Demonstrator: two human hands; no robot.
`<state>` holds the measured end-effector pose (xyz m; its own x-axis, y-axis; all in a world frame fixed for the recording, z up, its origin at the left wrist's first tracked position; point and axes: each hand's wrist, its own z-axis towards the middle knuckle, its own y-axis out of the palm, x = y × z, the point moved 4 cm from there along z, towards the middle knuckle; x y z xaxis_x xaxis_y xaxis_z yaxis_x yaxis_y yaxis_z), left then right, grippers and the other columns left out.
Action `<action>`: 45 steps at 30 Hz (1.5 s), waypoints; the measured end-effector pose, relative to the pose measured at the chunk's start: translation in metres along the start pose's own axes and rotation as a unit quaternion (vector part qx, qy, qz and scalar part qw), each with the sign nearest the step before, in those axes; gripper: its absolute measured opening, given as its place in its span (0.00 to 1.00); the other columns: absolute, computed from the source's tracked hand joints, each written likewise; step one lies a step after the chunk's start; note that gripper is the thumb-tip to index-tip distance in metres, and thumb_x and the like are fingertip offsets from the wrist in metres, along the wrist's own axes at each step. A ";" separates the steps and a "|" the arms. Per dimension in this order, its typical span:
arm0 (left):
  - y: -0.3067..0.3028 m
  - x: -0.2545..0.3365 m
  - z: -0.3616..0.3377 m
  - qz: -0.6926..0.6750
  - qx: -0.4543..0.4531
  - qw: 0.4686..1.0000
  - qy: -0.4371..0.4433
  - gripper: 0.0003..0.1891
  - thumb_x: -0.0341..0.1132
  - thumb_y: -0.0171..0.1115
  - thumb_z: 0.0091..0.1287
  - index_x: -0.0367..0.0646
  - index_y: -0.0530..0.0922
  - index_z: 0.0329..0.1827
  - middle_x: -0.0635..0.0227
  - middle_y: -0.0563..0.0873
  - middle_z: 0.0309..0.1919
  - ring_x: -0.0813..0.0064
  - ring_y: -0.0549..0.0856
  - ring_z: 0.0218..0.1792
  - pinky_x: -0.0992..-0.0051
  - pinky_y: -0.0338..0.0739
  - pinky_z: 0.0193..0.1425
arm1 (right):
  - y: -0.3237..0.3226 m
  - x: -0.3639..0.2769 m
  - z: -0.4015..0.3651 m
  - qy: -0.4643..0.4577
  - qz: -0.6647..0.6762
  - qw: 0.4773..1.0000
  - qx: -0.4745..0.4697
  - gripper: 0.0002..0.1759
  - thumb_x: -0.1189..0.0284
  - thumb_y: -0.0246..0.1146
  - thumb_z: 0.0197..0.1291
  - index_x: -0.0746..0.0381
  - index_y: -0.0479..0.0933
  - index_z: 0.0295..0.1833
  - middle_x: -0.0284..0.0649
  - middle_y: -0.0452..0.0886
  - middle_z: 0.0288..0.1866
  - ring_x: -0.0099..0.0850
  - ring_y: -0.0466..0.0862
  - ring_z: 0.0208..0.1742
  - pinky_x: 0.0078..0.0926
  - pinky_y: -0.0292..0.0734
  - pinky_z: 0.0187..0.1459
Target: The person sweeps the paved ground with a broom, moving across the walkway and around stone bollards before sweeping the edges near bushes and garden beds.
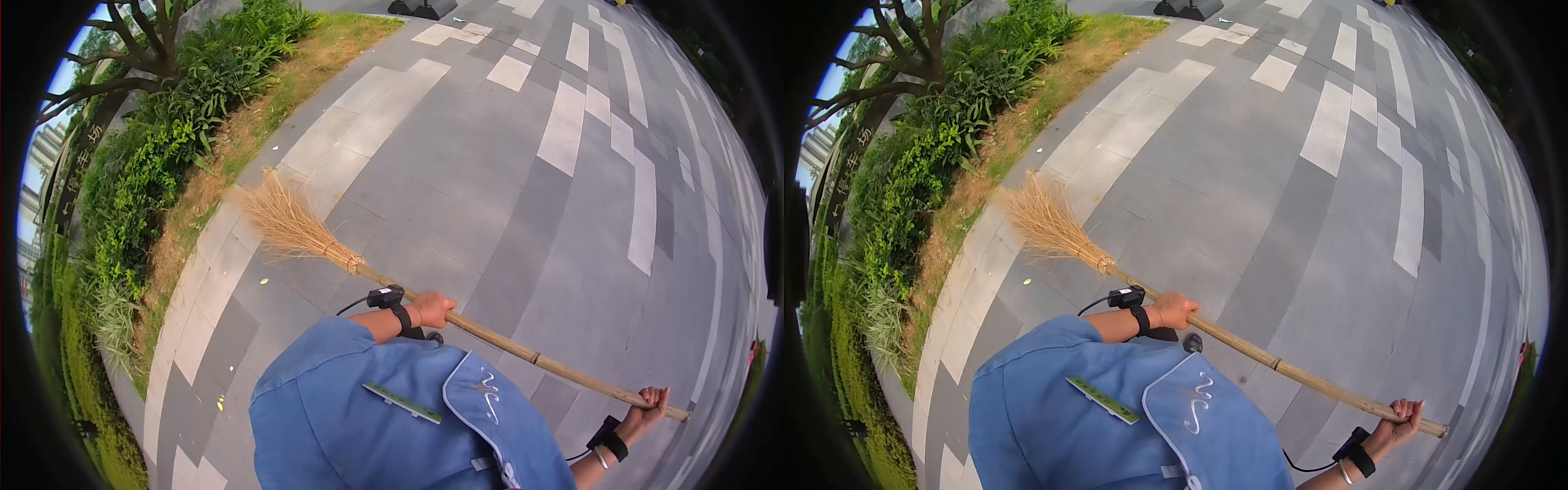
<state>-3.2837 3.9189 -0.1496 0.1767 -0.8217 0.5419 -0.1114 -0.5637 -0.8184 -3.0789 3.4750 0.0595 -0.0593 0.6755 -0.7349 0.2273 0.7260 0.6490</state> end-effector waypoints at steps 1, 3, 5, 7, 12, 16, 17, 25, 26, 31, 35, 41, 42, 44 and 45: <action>-0.013 -0.009 0.006 0.006 0.012 1.000 0.004 0.09 0.34 0.60 0.38 0.49 0.74 0.25 0.61 0.78 0.15 0.58 0.78 0.22 0.62 0.71 0.25 | 0.010 0.010 0.013 -0.005 0.014 1.000 -0.018 0.15 0.73 0.54 0.58 0.60 0.61 0.19 0.30 0.56 0.13 0.20 0.57 0.15 0.16 0.57 0.18; -0.029 -0.016 0.012 0.018 0.029 0.999 0.020 0.08 0.34 0.60 0.37 0.50 0.74 0.24 0.62 0.77 0.15 0.58 0.78 0.20 0.63 0.70 0.23 | 0.013 0.017 0.020 -0.021 0.042 0.998 -0.044 0.15 0.74 0.54 0.58 0.60 0.61 0.19 0.30 0.55 0.13 0.20 0.57 0.14 0.17 0.56 0.18; -0.052 -0.026 0.037 0.015 0.044 0.998 0.053 0.08 0.34 0.60 0.37 0.50 0.74 0.23 0.63 0.77 0.14 0.59 0.78 0.19 0.63 0.70 0.22 | 0.026 0.021 0.016 -0.058 0.060 0.996 -0.033 0.16 0.74 0.53 0.58 0.60 0.60 0.19 0.30 0.55 0.13 0.20 0.56 0.14 0.17 0.56 0.18; -0.074 -0.032 0.071 -0.004 0.057 0.994 0.094 0.07 0.34 0.59 0.37 0.50 0.74 0.22 0.64 0.76 0.13 0.59 0.77 0.18 0.63 0.69 0.21 | 0.043 0.016 0.014 -0.091 0.061 0.992 -0.066 0.17 0.75 0.53 0.58 0.59 0.58 0.18 0.31 0.54 0.13 0.21 0.55 0.15 0.16 0.56 0.18; -0.147 -0.073 0.191 -0.035 0.024 0.978 0.204 0.05 0.33 0.58 0.37 0.48 0.73 0.19 0.64 0.76 0.12 0.59 0.77 0.18 0.62 0.69 0.21 | 0.156 0.040 -0.037 -0.249 0.083 0.964 -0.032 0.14 0.73 0.51 0.57 0.58 0.58 0.20 0.33 0.56 0.14 0.25 0.60 0.16 0.19 0.58 0.20; -0.213 -0.098 0.291 -0.014 -0.048 0.963 0.265 0.06 0.34 0.60 0.39 0.48 0.75 0.22 0.64 0.78 0.16 0.59 0.79 0.24 0.63 0.70 0.27 | 0.243 0.082 -0.073 -0.364 0.077 0.928 -0.012 0.11 0.72 0.47 0.59 0.60 0.59 0.23 0.33 0.55 0.15 0.26 0.59 0.19 0.21 0.60 0.23; -0.223 -0.100 0.312 -0.002 -0.074 0.959 0.274 0.06 0.35 0.61 0.40 0.48 0.76 0.23 0.64 0.79 0.18 0.60 0.79 0.26 0.64 0.71 0.29 | 0.251 0.091 -0.078 -0.370 0.067 0.926 -0.019 0.14 0.71 0.46 0.60 0.59 0.58 0.21 0.33 0.55 0.16 0.26 0.60 0.21 0.21 0.60 0.24; -0.244 -0.212 0.486 0.047 0.027 0.970 0.236 0.10 0.42 0.66 0.44 0.51 0.78 0.26 0.67 0.80 0.26 0.65 0.79 0.37 0.68 0.69 0.42 | 0.371 0.252 -0.011 -0.378 0.011 0.915 0.141 0.18 0.72 0.50 0.55 0.57 0.54 0.16 0.33 0.55 0.13 0.27 0.58 0.17 0.23 0.56 0.22; -0.245 -0.228 0.494 0.063 0.005 0.976 0.210 0.10 0.42 0.66 0.44 0.51 0.78 0.27 0.67 0.80 0.26 0.65 0.78 0.38 0.68 0.69 0.43 | 0.383 0.265 0.003 -0.371 0.009 0.913 0.170 0.18 0.72 0.50 0.55 0.57 0.54 0.15 0.32 0.55 0.13 0.26 0.58 0.16 0.23 0.56 0.21; -0.237 -0.310 0.507 0.100 -0.134 0.980 0.106 0.12 0.44 0.65 0.44 0.49 0.79 0.29 0.65 0.82 0.28 0.65 0.79 0.37 0.69 0.69 0.42 | 0.380 0.325 0.110 -0.274 -0.019 0.953 0.129 0.20 0.69 0.51 0.60 0.57 0.56 0.16 0.32 0.55 0.13 0.21 0.59 0.16 0.15 0.55 0.19; -0.269 -0.327 0.556 0.137 -0.187 0.966 0.119 0.06 0.33 0.59 0.42 0.45 0.80 0.24 0.61 0.81 0.25 0.63 0.81 0.34 0.69 0.70 0.40 | 0.374 0.339 0.204 -0.223 0.028 0.974 0.027 0.19 0.72 0.51 0.60 0.58 0.56 0.16 0.31 0.55 0.13 0.21 0.58 0.16 0.16 0.56 0.19; -0.359 -0.337 0.639 0.137 -0.149 0.970 0.131 0.05 0.30 0.56 0.39 0.45 0.79 0.19 0.59 0.81 0.22 0.62 0.81 0.29 0.69 0.70 0.35 | 0.401 0.354 0.298 -0.178 0.118 0.977 0.013 0.20 0.75 0.51 0.59 0.58 0.55 0.16 0.31 0.54 0.13 0.22 0.56 0.15 0.17 0.55 0.20; -0.371 -0.339 0.656 0.142 -0.141 0.968 0.150 0.05 0.30 0.56 0.38 0.45 0.79 0.19 0.59 0.81 0.22 0.62 0.81 0.29 0.69 0.70 0.35 | 0.412 0.358 0.302 -0.196 0.117 0.973 0.023 0.20 0.75 0.51 0.59 0.58 0.55 0.16 0.31 0.53 0.13 0.22 0.56 0.15 0.17 0.54 0.20; -0.394 -0.339 0.707 0.156 -0.128 0.959 0.200 0.04 0.30 0.57 0.38 0.45 0.79 0.18 0.60 0.81 0.22 0.62 0.81 0.29 0.69 0.70 0.35 | 0.443 0.371 0.299 -0.243 0.118 0.962 0.049 0.20 0.75 0.52 0.59 0.58 0.55 0.16 0.32 0.53 0.13 0.22 0.55 0.15 0.17 0.53 0.19; -0.404 -0.338 0.728 0.172 -0.123 0.952 0.223 0.04 0.30 0.57 0.38 0.46 0.79 0.18 0.61 0.81 0.21 0.63 0.81 0.29 0.69 0.70 0.35 | 0.458 0.378 0.292 -0.261 0.132 0.954 0.068 0.19 0.75 0.52 0.58 0.57 0.55 0.15 0.32 0.54 0.13 0.23 0.56 0.16 0.19 0.54 0.20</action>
<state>-2.5865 4.4852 -0.1410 -0.3372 -0.8844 0.3226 -0.3236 -0.2129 -0.9219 -2.7131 4.0254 0.0210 0.5022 0.6503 -0.5700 0.2940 0.4915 0.8198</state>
